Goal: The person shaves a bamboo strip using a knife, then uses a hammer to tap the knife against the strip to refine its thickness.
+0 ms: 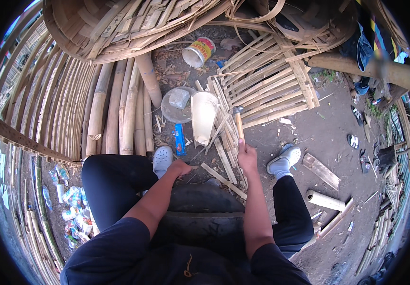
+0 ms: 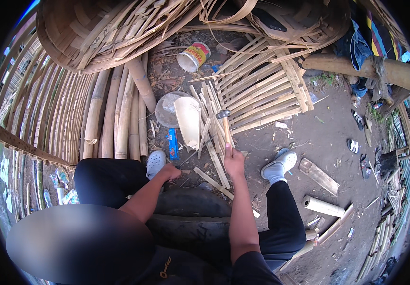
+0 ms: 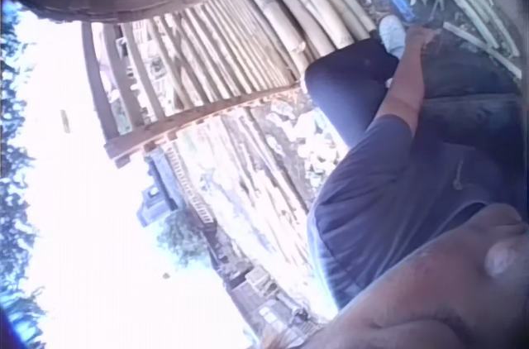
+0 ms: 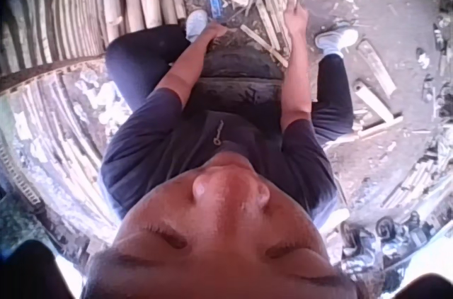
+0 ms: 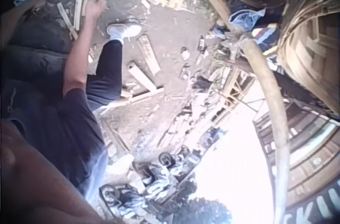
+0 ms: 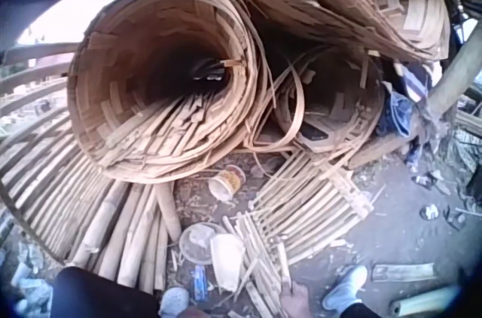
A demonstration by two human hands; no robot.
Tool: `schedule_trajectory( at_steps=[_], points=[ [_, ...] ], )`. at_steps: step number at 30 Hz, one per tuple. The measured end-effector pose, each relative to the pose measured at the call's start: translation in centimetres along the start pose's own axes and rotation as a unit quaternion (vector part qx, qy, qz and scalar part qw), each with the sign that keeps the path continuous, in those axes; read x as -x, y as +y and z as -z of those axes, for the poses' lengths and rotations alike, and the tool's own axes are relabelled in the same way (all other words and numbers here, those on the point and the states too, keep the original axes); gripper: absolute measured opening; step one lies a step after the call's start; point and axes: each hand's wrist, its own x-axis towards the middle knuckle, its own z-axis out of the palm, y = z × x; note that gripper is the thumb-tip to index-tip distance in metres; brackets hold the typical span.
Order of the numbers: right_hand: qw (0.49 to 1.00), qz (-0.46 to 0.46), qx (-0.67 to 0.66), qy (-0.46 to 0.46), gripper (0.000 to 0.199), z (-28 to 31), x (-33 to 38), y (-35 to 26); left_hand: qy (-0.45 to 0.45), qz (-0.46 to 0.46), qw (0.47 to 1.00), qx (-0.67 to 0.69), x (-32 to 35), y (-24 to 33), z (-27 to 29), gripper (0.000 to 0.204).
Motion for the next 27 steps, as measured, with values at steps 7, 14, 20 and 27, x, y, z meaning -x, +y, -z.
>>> schedule_trajectory(
  at_steps=[7,14,20,27],
  points=[
    [0.855,0.173,-0.478,0.104,0.052,5.6,-1.7,-12.4,-0.010,0.010,1.000,0.001,-0.6,-1.3,-0.1,0.058],
    [0.966,-0.033,0.175,-0.187,0.057,-6.9,3.0,7.3,-0.033,0.010,0.999,-0.040,-1.3,-0.4,-0.4,0.053],
    [0.977,-0.113,0.090,-0.159,0.057,-6.2,2.4,7.2,-0.025,0.018,1.000,0.004,-0.2,-1.5,-0.9,0.034],
    [0.964,-0.137,0.093,-0.206,0.060,-5.3,2.7,3.8,-0.012,0.033,0.998,-0.044,-2.2,-1.6,-1.0,0.032]
  ],
)
